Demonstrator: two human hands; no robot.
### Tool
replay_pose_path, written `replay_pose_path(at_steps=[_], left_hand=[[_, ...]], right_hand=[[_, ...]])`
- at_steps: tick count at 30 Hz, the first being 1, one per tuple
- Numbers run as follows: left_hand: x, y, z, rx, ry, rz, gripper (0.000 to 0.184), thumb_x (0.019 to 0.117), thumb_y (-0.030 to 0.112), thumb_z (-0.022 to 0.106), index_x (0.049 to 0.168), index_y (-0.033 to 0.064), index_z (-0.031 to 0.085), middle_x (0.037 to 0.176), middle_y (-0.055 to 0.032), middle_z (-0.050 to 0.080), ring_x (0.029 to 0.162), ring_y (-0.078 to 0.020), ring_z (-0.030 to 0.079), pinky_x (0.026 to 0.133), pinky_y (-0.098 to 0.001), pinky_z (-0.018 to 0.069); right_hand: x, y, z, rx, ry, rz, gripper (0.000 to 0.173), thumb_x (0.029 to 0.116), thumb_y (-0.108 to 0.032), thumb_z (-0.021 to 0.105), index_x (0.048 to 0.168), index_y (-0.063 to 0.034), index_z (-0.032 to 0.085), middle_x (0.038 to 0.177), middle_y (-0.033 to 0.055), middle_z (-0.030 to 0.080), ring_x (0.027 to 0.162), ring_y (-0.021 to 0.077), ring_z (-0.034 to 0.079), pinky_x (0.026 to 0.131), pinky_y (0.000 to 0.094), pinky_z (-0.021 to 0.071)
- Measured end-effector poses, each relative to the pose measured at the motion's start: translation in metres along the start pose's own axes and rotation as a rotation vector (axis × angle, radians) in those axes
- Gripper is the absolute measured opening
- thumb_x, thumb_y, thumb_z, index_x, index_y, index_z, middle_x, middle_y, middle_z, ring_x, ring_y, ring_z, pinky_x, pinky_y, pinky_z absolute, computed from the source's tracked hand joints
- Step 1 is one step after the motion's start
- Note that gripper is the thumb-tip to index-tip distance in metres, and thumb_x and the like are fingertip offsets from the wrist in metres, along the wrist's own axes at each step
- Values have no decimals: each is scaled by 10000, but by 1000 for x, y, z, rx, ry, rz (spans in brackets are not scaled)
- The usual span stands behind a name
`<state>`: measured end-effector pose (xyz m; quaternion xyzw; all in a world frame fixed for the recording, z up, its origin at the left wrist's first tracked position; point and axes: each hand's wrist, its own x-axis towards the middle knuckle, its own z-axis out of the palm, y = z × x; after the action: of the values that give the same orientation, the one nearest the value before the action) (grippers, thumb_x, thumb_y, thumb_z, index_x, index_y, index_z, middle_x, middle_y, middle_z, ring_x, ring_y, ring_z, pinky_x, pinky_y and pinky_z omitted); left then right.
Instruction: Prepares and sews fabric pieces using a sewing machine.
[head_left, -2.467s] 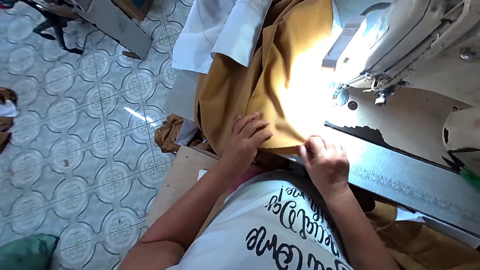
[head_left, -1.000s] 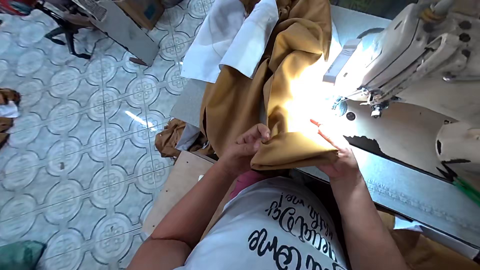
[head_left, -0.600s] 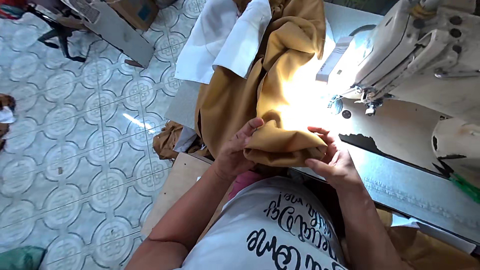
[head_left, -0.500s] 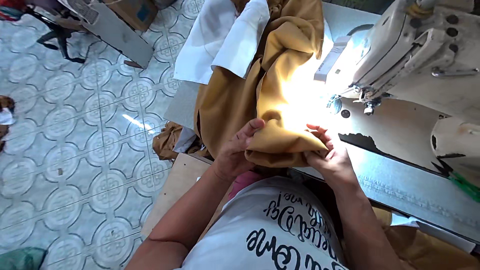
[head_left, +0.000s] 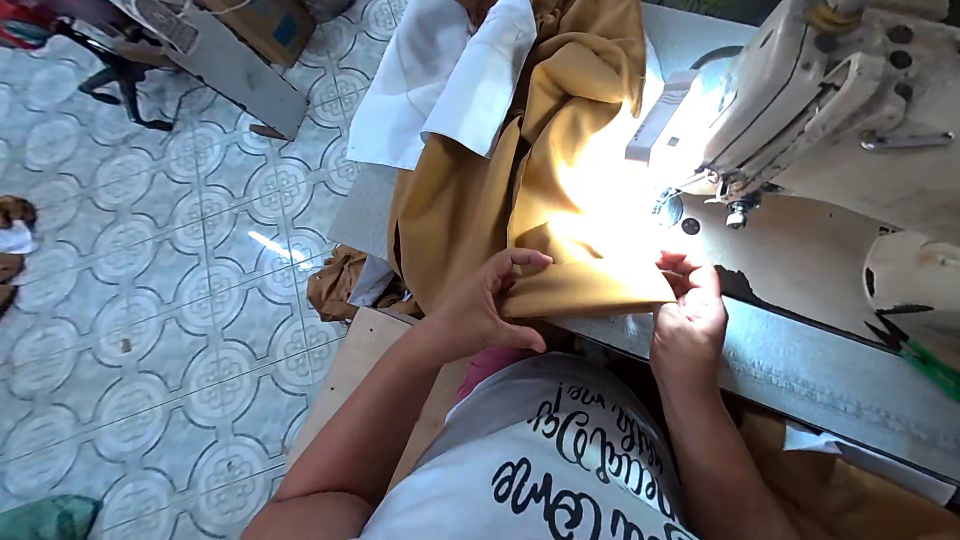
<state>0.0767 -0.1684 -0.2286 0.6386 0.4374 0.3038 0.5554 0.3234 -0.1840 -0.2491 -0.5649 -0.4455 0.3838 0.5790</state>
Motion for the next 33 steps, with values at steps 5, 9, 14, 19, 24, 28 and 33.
replay_pose_path(at_steps=[5,9,14,19,24,28,33], left_hand=[[2,2,15,78,186,15,634,741,-8,804,1308,155,575,999,45,739,852,-22,712,761,-207,607],[3,0,22,33,273,-6,641,740,-48,796,1301,136,547,937,42,749,806,-23,721,746,-205,610],[4,-11,28,325,460,13,650,767,31,796,1353,111,525,886,13,686,775,-61,671,715,-266,583],[3,-17,23,678,639,248,489,717,45,792,1148,44,561,1232,-157,604,1156,-276,602,943,-451,529],[2,-24,31,667,677,425,234,747,23,758,889,57,575,1065,-108,574,965,-110,593,787,-171,509],[0,-25,31,698,651,431,202,764,25,736,908,55,598,1082,-121,596,1017,-145,607,839,-204,522],[-11,-31,35,663,395,681,98,1014,207,600,1071,269,651,1380,21,543,1469,-216,356,1250,-522,227]], right_hand=[[-4,1,-3,-104,9,-52,367,878,78,549,1224,-41,580,1159,28,654,1014,63,663,839,230,581],[-10,9,-6,-210,13,-116,401,842,53,553,1231,-37,587,1181,53,647,1041,79,645,852,240,558],[-21,17,-8,-320,-4,-205,457,782,45,566,1232,-21,612,1216,97,641,1066,118,637,876,264,550],[-24,23,-15,-484,28,-310,420,776,36,601,1194,5,624,1174,145,635,1076,153,617,902,252,520],[-22,25,-15,-512,65,-338,335,832,20,610,1167,17,616,1171,153,641,1065,144,615,874,230,510],[-21,25,-16,-549,81,-338,371,823,11,648,1192,9,608,1180,157,636,1075,163,615,878,242,513],[-15,25,-18,-602,88,-342,406,858,-24,700,1250,29,609,1154,191,642,1019,206,644,861,285,545]])
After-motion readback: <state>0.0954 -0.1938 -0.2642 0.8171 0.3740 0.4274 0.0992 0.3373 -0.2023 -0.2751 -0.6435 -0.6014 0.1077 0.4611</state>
